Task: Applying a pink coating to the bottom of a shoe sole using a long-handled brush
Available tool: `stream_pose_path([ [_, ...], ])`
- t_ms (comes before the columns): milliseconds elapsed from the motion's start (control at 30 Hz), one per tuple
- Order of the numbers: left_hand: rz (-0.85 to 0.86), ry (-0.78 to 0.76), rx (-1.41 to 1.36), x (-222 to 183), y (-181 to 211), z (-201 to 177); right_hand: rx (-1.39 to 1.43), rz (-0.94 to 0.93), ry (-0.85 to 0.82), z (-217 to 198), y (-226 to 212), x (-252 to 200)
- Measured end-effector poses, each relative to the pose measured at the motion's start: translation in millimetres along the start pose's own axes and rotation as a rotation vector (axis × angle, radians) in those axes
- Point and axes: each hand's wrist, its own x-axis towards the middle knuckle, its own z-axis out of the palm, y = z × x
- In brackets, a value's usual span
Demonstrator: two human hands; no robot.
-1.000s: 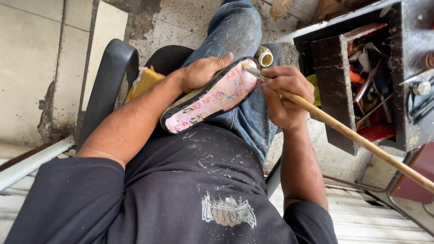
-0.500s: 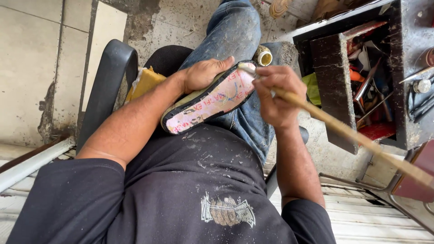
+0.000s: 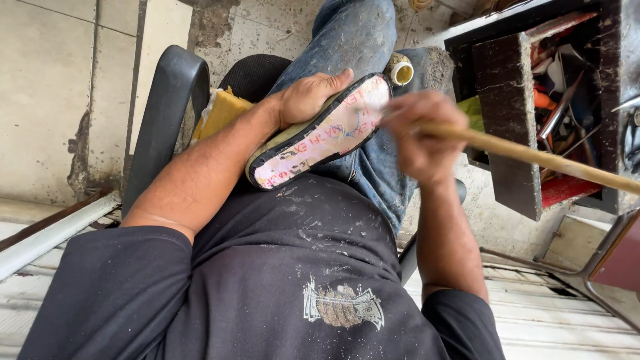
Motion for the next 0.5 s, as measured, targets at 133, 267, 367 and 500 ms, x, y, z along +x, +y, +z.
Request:
stream_pose_path([
  [133,-0.004,0.031,-0.034,-7.5,8.6,-0.1,-0.147,0.017,0.017,-7.0,-18.9,10.2],
  [267,-0.044,-0.06,0.133,0.1,-2.9,-9.0,-0.04,0.088,0.039,-5.8,-29.1,6.4],
  [367,-0.035,-0.076,0.028,0.5,-2.2,-8.7,-0.172,0.143,0.13,0.5,-36.5,-1.8],
  [500,-0.055,-0.06,-0.021,1.5,-4.8,-10.1,0.021,0.305,0.054,31.2,-84.5,-22.7],
])
